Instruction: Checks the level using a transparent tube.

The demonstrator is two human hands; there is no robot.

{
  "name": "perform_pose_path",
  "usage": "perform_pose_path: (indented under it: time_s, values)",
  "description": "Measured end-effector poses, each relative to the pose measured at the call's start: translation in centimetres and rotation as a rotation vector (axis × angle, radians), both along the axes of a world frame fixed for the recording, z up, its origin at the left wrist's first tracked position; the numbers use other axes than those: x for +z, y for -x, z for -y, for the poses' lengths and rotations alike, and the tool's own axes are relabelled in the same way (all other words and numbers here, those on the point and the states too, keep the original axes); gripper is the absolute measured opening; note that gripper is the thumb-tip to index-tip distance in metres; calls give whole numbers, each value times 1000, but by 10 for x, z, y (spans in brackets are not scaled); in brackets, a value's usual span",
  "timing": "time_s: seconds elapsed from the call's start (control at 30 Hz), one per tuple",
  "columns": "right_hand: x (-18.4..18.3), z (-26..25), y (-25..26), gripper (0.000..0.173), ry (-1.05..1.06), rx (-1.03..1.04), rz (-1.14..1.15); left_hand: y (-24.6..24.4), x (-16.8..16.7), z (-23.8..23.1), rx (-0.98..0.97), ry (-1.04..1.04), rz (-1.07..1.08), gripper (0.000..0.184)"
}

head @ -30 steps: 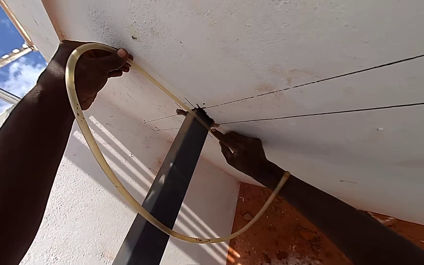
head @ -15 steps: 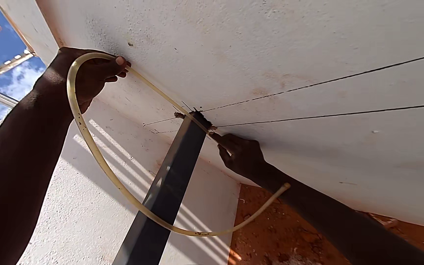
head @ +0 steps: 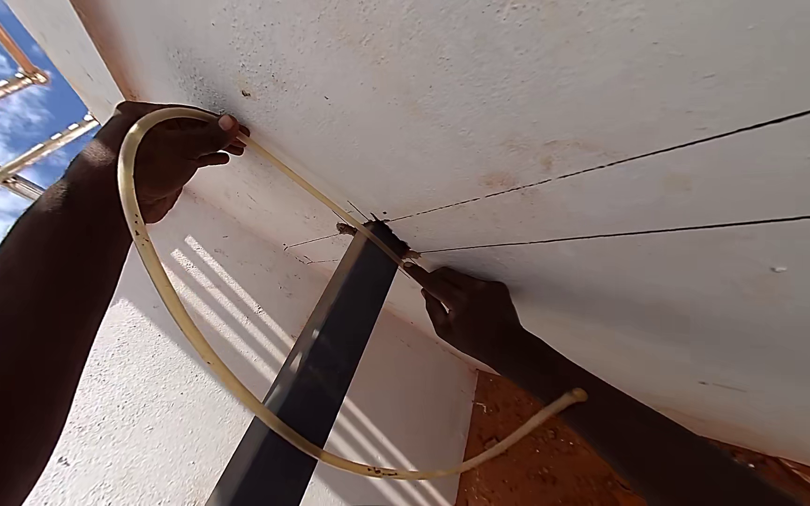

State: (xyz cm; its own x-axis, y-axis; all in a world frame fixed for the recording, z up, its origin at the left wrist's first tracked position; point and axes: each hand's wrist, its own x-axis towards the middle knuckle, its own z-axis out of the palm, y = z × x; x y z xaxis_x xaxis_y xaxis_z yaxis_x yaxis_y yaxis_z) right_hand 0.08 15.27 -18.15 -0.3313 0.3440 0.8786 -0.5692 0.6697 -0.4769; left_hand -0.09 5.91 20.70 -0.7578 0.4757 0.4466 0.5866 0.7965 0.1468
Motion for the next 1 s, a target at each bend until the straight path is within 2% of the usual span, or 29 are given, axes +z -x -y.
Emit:
perform_pose_path:
  time_s: [1.0]
  values:
    - [2, 2, -1, 50, 16, -18, -28, -2, -1, -1, 26, -39, 3, 15]
